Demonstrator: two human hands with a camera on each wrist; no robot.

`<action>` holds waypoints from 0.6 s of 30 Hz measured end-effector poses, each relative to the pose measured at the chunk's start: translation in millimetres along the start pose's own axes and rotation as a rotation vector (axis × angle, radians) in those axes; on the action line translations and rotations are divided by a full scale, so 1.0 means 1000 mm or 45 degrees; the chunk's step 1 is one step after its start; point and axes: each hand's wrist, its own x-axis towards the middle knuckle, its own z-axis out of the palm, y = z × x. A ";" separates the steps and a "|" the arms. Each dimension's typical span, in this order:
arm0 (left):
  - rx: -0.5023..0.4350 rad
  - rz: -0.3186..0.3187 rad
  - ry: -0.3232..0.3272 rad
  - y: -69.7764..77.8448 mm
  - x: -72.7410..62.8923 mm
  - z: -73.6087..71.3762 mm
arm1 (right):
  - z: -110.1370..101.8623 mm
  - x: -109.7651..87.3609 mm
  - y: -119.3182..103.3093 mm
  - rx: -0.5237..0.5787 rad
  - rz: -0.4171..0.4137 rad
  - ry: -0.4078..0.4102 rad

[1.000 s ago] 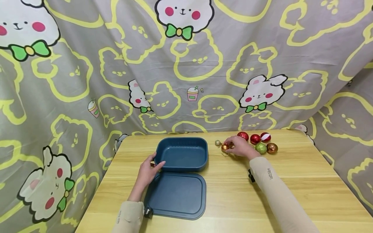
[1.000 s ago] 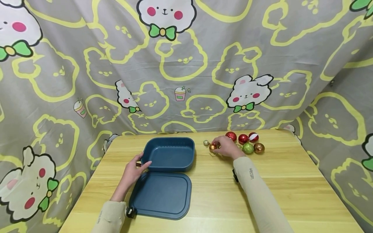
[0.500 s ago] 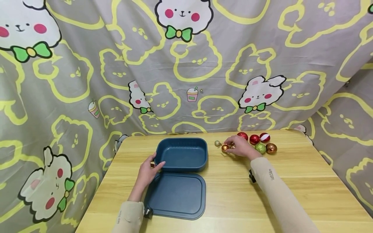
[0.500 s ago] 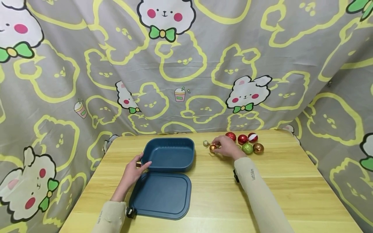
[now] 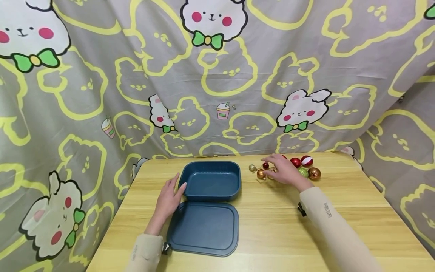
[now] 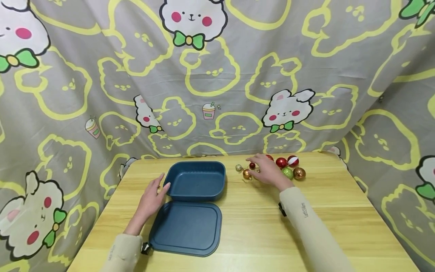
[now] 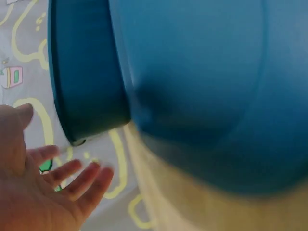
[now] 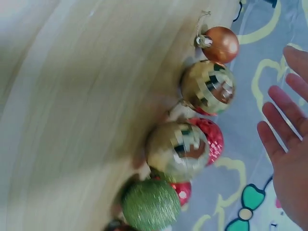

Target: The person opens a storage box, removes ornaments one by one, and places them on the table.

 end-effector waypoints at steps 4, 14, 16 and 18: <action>0.217 0.153 0.056 0.002 0.003 -0.016 | -0.009 -0.013 -0.002 -0.145 -0.065 0.055; 0.623 0.415 0.176 -0.001 0.000 -0.054 | -0.026 -0.059 0.002 -0.400 -0.228 0.258; 0.679 0.462 0.209 -0.002 -0.003 -0.060 | -0.030 -0.069 0.003 -0.458 -0.231 0.276; 0.716 0.519 0.249 -0.003 -0.006 -0.066 | -0.035 -0.079 0.005 -0.509 -0.224 0.293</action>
